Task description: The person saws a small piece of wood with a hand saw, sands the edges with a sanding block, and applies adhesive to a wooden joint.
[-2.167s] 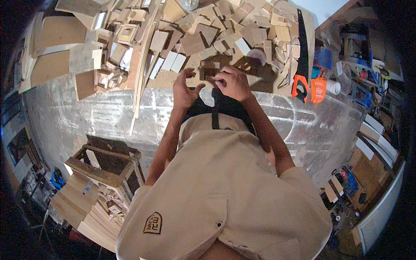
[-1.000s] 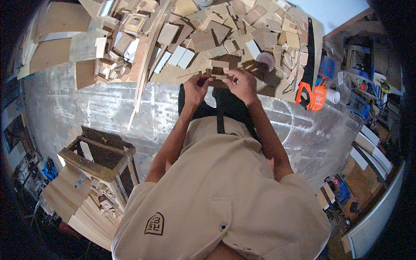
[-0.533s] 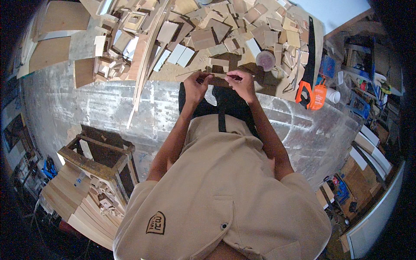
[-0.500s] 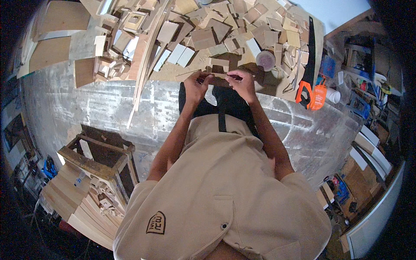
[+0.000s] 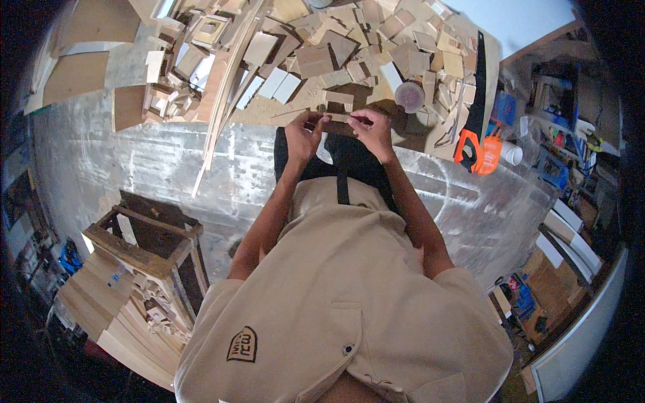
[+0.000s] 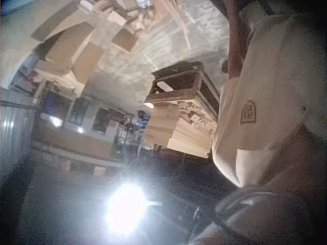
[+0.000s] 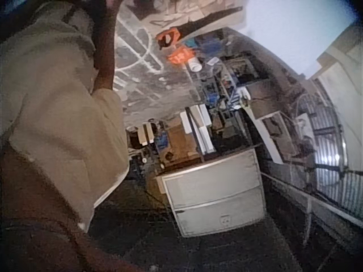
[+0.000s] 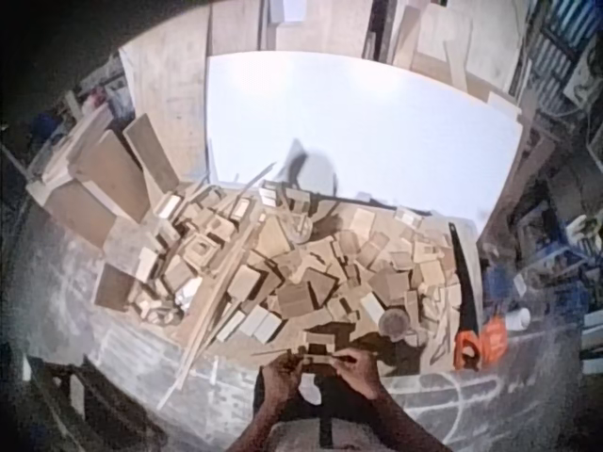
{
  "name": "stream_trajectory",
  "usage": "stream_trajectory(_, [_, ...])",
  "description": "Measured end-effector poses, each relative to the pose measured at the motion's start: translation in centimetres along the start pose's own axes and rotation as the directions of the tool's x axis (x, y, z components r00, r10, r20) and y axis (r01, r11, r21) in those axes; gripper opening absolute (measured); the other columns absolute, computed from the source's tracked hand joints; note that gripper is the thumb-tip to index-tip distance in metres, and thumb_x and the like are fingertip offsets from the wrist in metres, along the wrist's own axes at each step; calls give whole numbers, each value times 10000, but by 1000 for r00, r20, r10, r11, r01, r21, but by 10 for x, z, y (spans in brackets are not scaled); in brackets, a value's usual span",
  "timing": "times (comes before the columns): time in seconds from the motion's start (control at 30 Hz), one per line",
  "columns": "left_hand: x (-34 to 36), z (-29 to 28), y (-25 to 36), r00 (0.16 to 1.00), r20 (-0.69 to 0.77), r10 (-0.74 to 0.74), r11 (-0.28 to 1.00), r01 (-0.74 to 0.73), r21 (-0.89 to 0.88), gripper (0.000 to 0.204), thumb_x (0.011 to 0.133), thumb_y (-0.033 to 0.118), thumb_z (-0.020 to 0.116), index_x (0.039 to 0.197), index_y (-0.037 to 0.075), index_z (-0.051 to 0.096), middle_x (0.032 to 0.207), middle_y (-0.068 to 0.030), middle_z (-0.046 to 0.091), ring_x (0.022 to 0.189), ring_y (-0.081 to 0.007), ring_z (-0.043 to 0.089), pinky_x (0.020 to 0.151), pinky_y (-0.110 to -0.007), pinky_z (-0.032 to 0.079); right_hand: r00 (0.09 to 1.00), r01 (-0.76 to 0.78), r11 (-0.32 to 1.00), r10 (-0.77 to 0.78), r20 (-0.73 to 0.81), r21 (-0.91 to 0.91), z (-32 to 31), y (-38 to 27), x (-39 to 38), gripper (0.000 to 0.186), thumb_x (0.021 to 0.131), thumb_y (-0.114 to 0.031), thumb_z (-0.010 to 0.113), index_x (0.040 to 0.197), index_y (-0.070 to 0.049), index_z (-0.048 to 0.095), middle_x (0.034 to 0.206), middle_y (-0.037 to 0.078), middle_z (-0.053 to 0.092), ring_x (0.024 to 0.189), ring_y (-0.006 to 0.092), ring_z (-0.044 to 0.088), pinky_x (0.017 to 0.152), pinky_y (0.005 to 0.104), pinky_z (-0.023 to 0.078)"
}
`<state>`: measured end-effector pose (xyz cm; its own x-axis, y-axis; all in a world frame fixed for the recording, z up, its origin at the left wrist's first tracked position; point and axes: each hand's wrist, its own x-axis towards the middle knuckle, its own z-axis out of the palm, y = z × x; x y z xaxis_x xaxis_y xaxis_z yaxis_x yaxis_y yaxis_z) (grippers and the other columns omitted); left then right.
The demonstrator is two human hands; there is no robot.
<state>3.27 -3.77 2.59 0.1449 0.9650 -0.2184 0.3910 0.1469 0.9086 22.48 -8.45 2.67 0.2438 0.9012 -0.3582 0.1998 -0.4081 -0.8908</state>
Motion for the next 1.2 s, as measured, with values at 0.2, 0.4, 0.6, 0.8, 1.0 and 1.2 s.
stream_trajectory(0.2, [0, 3, -8, 1000, -11, -6, 999, 5, -53, 197, 847, 170, 753, 915, -12, 724, 757, -119, 715, 656, -151, 668, 633, -293, 525, 1000, 13, 1000, -13, -16, -6, 3, 11, 2, 179, 866, -151, 739, 965, -8, 698, 793, 65, 696, 625, 110, 647, 579, 263, 540])
stream_trajectory(0.4, [-1, 5, -7, 999, -34, -30, 995, 26, -98, 185, 849, 170, 750, 905, -4, 723, 759, -115, 717, 670, -140, 670, 635, -291, 524, 1000, -20, 999, 20, 2, 47, 3, 11, 1, 198, 858, -165, 747, 962, -5, 694, 768, 72, 685, 598, 123, 654, 553, 271, 537])
stream_trajectory(0.6, [-1, 6, -7, 995, -29, -92, 987, 87, -136, 181, 853, 172, 744, 886, -4, 718, 764, -102, 721, 689, -138, 674, 650, -291, 524, 999, 31, 1000, -31, 14, 4, 2, 12, 4, 177, 865, -119, 735, 980, 7, 687, 761, 49, 681, 589, 85, 632, 516, 239, 524])
stream_trajectory(0.8, [1, 6, -6, 994, 13, -104, 988, 105, -115, 253, 857, 211, 764, 895, -32, 705, 795, -85, 713, 717, -128, 646, 662, -277, 509, 996, 85, 996, -85, 2, -34, 0, 13, 5, 168, 860, -117, 739, 958, 10, 690, 726, 55, 670, 572, 90, 633, 509, 241, 518])
stream_trajectory(1.0, [1, 9, -21, 996, -5, -89, 982, 87, -166, 230, 849, 202, 756, 933, -8, 717, 789, -97, 720, 716, -135, 660, 681, -290, 519, 998, 60, 997, -61, -22, -40, 3, 15, 6, 187, 813, -164, 770, 914, -17, 710, 819, 93, 713, 720, 155, 676, 669, 302, 550])
stream_trajectory(1.2, [2, 12, -21, 995, -40, -89, 980, 81, -184, 272, 832, 202, 779, 975, -14, 695, 806, -89, 710, 723, -131, 645, 676, -285, 514, 983, 179, 983, -180, -21, -48, 3, 17, 6, 171, 864, -121, 736, 962, 9, 682, 711, 55, 654, 568, 95, 630, 496, 246, 501])
